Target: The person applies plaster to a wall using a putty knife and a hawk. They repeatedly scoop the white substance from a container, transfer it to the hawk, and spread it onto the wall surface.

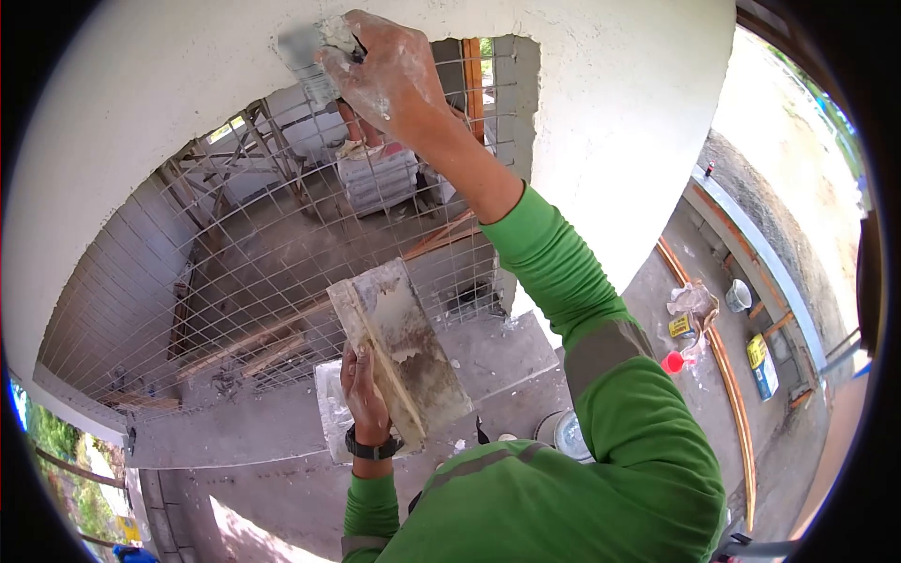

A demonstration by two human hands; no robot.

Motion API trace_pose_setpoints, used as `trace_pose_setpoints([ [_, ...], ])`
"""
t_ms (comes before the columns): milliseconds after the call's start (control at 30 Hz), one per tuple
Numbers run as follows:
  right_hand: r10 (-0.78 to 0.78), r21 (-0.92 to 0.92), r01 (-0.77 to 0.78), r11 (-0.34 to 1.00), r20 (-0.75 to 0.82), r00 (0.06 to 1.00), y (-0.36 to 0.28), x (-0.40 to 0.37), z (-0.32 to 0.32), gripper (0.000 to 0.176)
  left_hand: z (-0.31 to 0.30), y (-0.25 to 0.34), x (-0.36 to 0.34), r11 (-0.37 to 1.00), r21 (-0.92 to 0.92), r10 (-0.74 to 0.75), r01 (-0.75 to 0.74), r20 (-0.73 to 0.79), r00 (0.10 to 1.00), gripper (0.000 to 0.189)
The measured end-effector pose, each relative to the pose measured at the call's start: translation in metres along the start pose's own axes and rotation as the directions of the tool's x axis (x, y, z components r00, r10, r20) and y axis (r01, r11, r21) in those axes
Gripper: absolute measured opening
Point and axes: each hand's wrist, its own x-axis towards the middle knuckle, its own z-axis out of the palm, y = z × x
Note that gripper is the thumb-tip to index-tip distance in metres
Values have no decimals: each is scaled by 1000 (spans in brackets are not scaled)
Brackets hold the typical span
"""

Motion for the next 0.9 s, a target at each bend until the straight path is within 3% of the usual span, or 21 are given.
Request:
trace_pose_setpoints([
  [33,-115,-78,107,991,-108,988,4,4,4,33,-2,-3,-1,1000,2,1,-1,6,1000,40],
  [100,-51,101,50,994,6,999,28,12,-42,19,-4,-8,-3,1000,30,-8,10,-67,998,41],
  [167,97,-110,-103,989,-57,994,44,17,-81,17,-1,-5,0,998,-23,-52,51,-57,997,41],
  [200,294,10,-294,956,6,956,48,21,-106,16,-4,-4,-1,993,-67,-101,98,-34,994,42],
  [233,304,-168,-291,942,54,951,71,22,-130,19,-10,-17,-2,996,-47,-83,80,-73,994,41],
  [267,338,-278,-332,901,-31,941,90,22,-145,36,-10,-17,-4,996,-51,-83,79,-93,992,41],
  [300,276,-236,-296,926,-113,954,104,21,-161,34,-9,-17,-4,988,-116,-110,103,-60,992,40],
  [333,258,-322,-295,900,-154,954,121,23,-177,35,-10,-16,-3,976,-183,-128,118,-44,991,40],
  [400,308,-225,-340,913,-165,937,123,25,-191,38,-9,-13,-6,981,-175,-106,85,-118,987,39],
  [467,327,22,-326,945,-80,942,97,29,-179,32,-4,-11,-8,988,-129,-100,85,-116,988,37],
  [500,349,94,-346,934,-17,937,82,29,-163,29,-4,-12,-8,988,-140,-96,73,-170,981,37],
  [533,345,119,-344,931,13,939,70,35,-142,29,-3,-14,-6,976,-203,-111,83,-128,986,37],
  [600,275,89,-324,942,349,896,44,37,-107,31,-5,-14,-6,958,-265,-134,107,-86,987,37],
  [667,121,113,-196,974,468,875,26,38,-65,32,-6,-20,-7,943,-312,-135,113,-48,990,36],
  [767,63,-28,-57,998,541,839,-25,49,-13,31,-7,-14,-9,951,-296,-117,85,-92,989,35],
  [800,185,439,-353,826,381,906,-40,43,10,29,-7,-8,-12,951,-296,-120,91,-81,989,35],
  [833,371,814,-424,397,280,885,-42,45,22,28,-5,-1,-14,966,-241,-126,94,-121,985,36],
  [867,373,809,-422,410,273,887,-37,58,18,28,-5,1,-15,978,-187,-128,97,-161,979,36],
  [900,26,388,-212,897,431,902,-26,79,7,33,-5,-2,-13,982,-173,-105,80,-138,985,37],
])
